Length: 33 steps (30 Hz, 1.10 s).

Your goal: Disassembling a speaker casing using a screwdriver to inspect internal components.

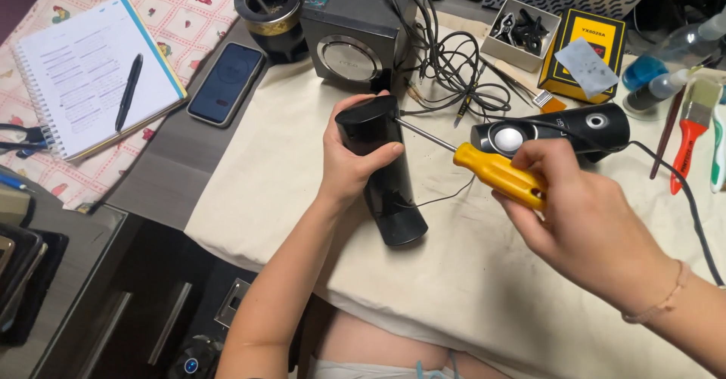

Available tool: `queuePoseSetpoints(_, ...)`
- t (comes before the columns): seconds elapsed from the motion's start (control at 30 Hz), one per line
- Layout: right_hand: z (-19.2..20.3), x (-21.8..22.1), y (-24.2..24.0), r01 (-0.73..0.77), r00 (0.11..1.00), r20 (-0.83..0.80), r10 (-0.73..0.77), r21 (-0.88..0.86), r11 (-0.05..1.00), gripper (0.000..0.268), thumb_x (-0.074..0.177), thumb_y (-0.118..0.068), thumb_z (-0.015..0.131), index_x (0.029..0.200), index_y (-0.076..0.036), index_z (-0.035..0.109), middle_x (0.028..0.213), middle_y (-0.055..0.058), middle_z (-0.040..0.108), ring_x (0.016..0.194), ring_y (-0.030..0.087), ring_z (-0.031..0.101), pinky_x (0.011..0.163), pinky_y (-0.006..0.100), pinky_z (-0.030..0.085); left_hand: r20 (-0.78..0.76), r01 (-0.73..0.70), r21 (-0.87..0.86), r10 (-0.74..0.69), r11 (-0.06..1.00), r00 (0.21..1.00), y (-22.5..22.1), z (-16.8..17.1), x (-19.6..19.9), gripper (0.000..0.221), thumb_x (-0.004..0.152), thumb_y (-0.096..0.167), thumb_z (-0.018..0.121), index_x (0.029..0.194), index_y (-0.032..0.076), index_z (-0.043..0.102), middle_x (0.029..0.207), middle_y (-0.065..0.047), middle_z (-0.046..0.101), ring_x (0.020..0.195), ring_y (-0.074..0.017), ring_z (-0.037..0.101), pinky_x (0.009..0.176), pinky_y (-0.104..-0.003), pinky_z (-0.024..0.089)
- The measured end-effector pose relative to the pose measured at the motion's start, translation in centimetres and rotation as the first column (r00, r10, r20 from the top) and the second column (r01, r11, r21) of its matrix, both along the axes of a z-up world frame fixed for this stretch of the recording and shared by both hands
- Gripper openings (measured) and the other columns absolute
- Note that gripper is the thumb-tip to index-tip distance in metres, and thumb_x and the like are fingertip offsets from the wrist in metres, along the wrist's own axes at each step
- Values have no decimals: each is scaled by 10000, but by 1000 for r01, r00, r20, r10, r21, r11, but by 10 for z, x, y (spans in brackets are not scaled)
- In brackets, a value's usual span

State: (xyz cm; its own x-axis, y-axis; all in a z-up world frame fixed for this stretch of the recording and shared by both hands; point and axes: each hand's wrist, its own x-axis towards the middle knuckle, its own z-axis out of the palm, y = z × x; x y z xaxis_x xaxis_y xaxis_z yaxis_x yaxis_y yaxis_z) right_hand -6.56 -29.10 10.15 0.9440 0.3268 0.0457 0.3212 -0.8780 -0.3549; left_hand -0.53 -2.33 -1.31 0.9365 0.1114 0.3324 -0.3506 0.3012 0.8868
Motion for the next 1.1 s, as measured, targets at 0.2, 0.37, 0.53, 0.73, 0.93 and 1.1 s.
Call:
queuePoseSetpoints(0.2,34,8,9,-113,239,659,713,-710,695,188,1093,-227,840,1155,-59,781,972,92,700,551,149,448,533,298,298,-121,235,-232,-268,944,956,-5,-15,6,631,751,50,853,1276,94,507,1048,-293,706,874,-397,753,813,-489,639)
queuePoseSetpoints(0.37,11,3,10,-24,614,523,591,-736,677,481,1153,-555,490,1030,-120,656,646,-49,460,481,140,480,474,303,384,-114,194,-211,-221,958,969,-8,-13,6,616,750,71,860,1261,77,515,1007,-270,697,883,-356,743,793,-474,661)
queuePoseSetpoints(0.53,51,15,44,230,953,-132,-273,-276,933,468,1015,-593,560,898,-173,730,540,137,636,677,433,639,756,475,476,-129,128,-154,-149,980,980,-9,-4,0,597,766,41,831,1255,93,493,1008,-270,717,865,-338,751,800,-432,645)
queuePoseSetpoints(0.73,57,5,34,611,673,-595,-440,111,784,308,903,-307,783,1140,-181,632,693,111,512,543,205,334,477,358,267,-37,63,40,-61,997,997,-9,13,-6,588,784,46,812,1279,85,496,988,-154,711,860,-235,731,839,-363,627)
queuePoseSetpoints(0.93,0,-6,-21,-42,824,450,344,-557,829,219,1084,-346,650,1188,-167,579,784,-41,600,529,195,567,490,356,438,-42,-59,194,69,979,997,-9,13,-6,593,734,135,850,1248,110,556,1053,-71,687,926,-179,707,872,-308,608)
queuePoseSetpoints(1.1,10,-1,-25,-114,381,699,605,-614,781,370,1164,-340,683,1222,6,797,1008,126,766,693,234,597,590,362,438,-7,-116,274,123,955,992,-13,16,-11,588,731,152,839,1249,120,563,1146,-28,627,1043,-163,632,947,-290,547)
